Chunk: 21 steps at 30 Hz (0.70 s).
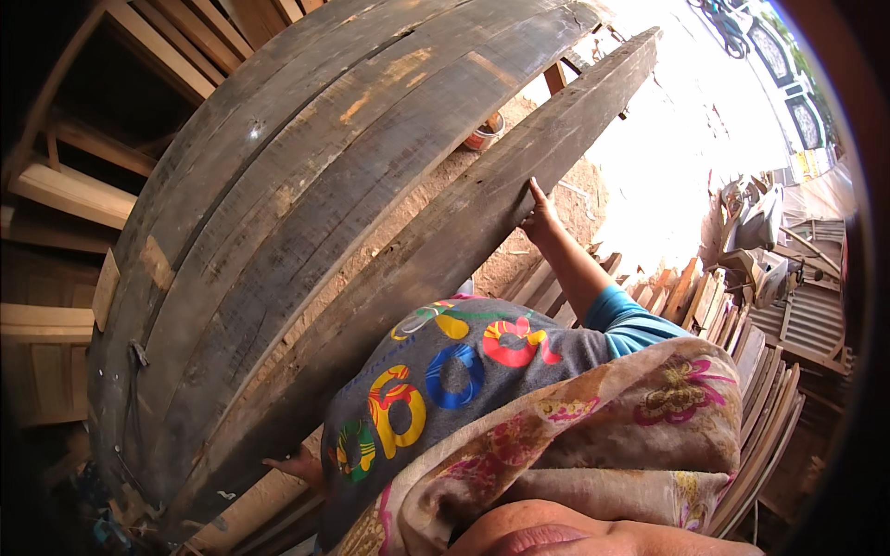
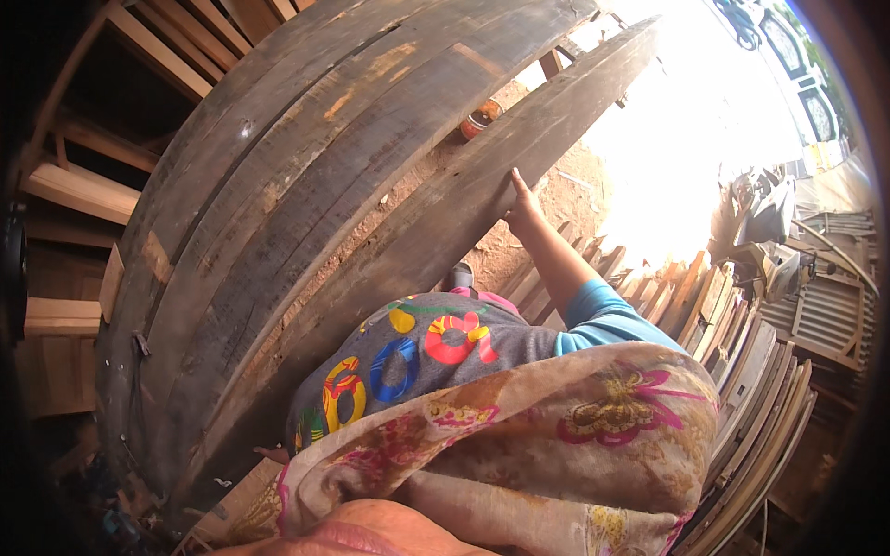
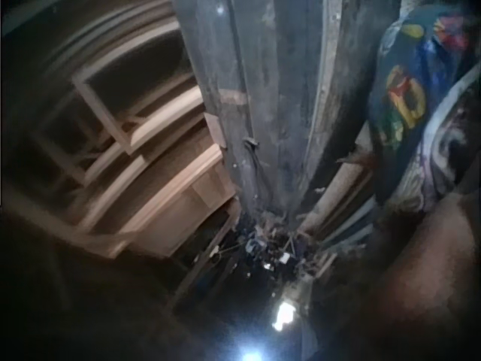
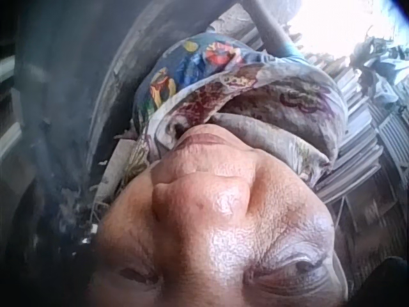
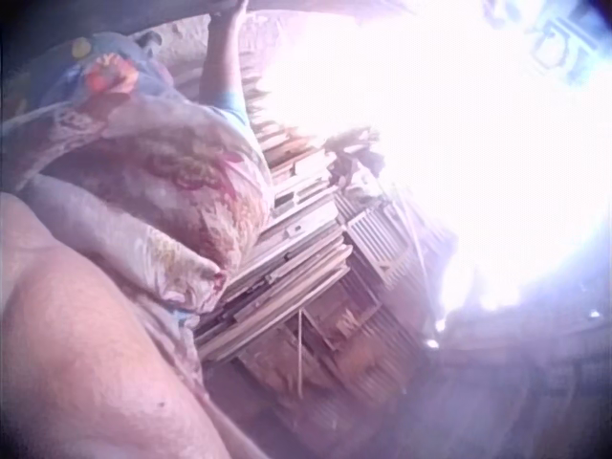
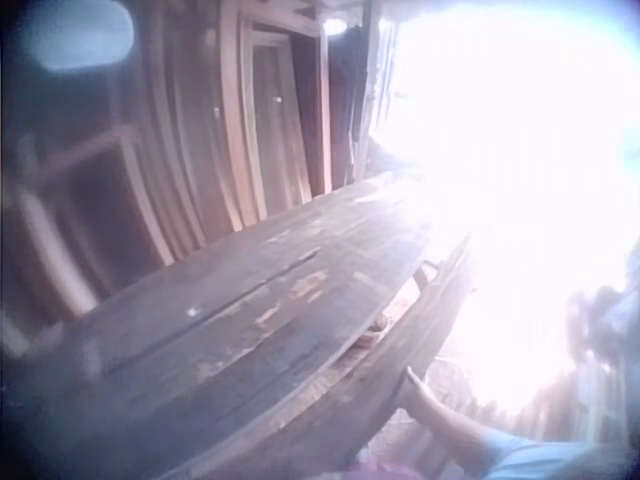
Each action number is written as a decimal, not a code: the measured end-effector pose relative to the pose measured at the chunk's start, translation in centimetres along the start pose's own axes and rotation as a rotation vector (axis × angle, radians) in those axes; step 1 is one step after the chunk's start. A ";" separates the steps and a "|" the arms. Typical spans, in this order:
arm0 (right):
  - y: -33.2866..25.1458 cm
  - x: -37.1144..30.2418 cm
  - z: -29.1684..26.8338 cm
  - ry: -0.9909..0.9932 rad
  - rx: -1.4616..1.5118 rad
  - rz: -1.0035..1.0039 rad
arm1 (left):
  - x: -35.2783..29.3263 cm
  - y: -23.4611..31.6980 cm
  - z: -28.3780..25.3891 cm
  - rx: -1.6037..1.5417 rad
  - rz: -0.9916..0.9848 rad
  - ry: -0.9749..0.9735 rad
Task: The person assembles a large curved wooden structure using a hammer, nails, and a wrench. They position planks, drive nails into the wood, and tighten metal fasteners to secure the components together.
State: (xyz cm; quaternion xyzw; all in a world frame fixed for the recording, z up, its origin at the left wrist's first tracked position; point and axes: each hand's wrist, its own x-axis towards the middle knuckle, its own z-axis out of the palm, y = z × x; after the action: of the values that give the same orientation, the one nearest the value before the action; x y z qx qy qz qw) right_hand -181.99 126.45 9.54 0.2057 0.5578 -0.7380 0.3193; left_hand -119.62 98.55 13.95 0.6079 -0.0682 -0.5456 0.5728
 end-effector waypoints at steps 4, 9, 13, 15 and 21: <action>2.7 0.9 -1.6 0.098 0.120 -0.128 | 0.1 -0.1 1.5 0.007 -0.043 0.003; 3.6 0.8 1.6 -0.184 0.552 -0.140 | -0.2 0.2 2.2 0.003 -0.056 0.006; 0.8 0.7 2.9 -0.004 0.461 -0.024 | -1.2 -0.1 2.0 0.024 -0.056 0.026; -0.7 -0.5 4.4 0.206 0.337 -0.011 | -1.4 -0.8 2.5 0.047 -0.075 0.028; -0.5 0.7 2.3 0.063 0.331 0.050 | -1.7 -1.4 4.2 0.073 -0.117 0.014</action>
State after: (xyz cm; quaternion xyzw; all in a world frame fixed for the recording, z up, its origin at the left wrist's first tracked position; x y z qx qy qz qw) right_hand -182.70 124.13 10.07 0.2923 0.4329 -0.8049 0.2816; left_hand -124.19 97.62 14.96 0.6349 -0.0484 -0.5711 0.5180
